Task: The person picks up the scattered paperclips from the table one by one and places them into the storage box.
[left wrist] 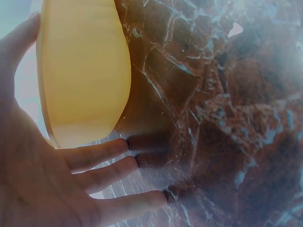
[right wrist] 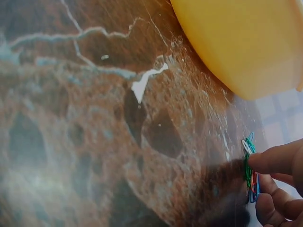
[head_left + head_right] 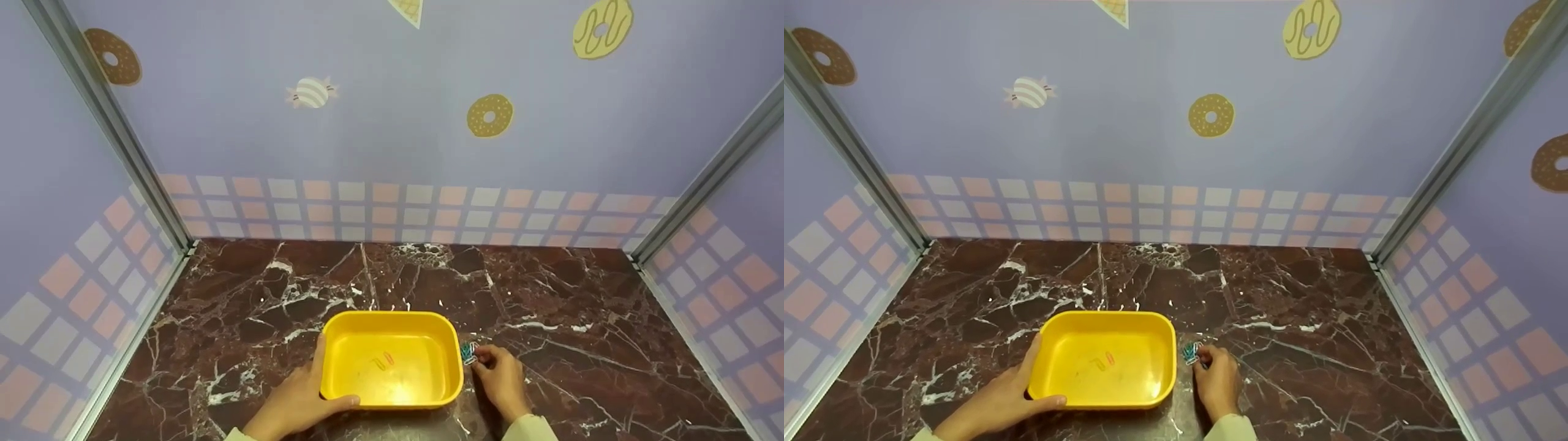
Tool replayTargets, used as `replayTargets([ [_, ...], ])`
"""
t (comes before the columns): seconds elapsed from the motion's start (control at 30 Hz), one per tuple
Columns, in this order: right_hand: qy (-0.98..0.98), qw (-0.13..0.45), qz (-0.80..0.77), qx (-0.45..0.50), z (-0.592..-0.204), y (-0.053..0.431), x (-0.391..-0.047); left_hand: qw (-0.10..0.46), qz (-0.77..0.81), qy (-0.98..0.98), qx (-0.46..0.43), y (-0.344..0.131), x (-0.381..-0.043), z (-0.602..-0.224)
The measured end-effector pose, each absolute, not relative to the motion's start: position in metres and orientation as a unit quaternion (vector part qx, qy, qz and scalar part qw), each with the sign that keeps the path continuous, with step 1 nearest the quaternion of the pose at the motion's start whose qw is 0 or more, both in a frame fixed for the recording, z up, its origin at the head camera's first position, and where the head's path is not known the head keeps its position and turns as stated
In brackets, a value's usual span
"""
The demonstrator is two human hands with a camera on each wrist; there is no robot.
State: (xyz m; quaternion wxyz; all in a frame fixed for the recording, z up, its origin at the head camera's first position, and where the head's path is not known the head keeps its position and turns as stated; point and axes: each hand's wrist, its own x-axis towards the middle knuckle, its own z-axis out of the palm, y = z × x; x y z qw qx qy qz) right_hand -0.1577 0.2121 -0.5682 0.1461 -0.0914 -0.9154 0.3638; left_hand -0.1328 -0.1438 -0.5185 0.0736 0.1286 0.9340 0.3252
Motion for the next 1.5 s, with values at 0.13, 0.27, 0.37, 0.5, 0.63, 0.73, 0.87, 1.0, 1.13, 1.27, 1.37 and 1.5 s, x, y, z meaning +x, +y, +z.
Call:
replayTargets([
  [0.13,-0.917,0.149,0.358,-0.092,-0.5690,0.2111,-0.1570,0.073,0.322,0.935,0.129,-0.1449,-0.1316,-0.5190],
  [0.27,-0.918,0.143,0.356,-0.097,-0.5688,0.2107,-0.1568,0.077,0.317,0.937,0.121,-0.1450,-0.1313,-0.5192],
  [0.37,-0.918,0.133,0.359,-0.105,-0.5683,0.2108,-0.1572,0.082,0.313,0.939,0.115,-0.1445,-0.1312,-0.5190],
  [0.5,-0.917,0.119,0.364,-0.111,-0.5672,0.2112,-0.1577,0.088,0.310,0.940,0.110,-0.1440,-0.1310,-0.5184],
  [0.63,-0.916,0.109,0.369,-0.112,-0.5662,0.2124,-0.1575,0.092,0.309,0.940,0.108,-0.1431,-0.1307,-0.5180],
  [0.73,-0.917,0.107,0.368,-0.111,-0.5659,0.2129,-0.1573,0.089,0.312,0.939,0.115,-0.1432,-0.1310,-0.5178],
  [0.87,-0.919,0.107,0.365,-0.105,-0.5659,0.2133,-0.1565,0.102,0.322,0.934,0.113,-0.1442,-0.1318,-0.5179],
  [1.0,-0.922,0.108,0.360,-0.095,-0.5657,0.2137,-0.1550,0.103,0.320,0.936,0.103,-0.1441,-0.1319,-0.5183],
  [1.13,-0.929,0.103,0.347,-0.083,-0.5638,0.2140,-0.1545,0.086,0.316,0.939,0.109,-0.1435,-0.1302,-0.5190],
  [1.27,-0.934,0.098,0.334,-0.075,-0.5632,0.2143,-0.1548,0.081,0.318,0.938,0.113,-0.1436,-0.1298,-0.5196],
  [1.37,-0.936,0.099,0.328,-0.076,-0.5636,0.2145,-0.1551,0.078,0.320,0.937,0.120,-0.1435,-0.1303,-0.5188],
  [1.5,-0.938,0.101,0.323,-0.081,-0.5639,0.2133,-0.1562,0.074,0.324,0.935,0.126,-0.1443,-0.1305,-0.5177],
])
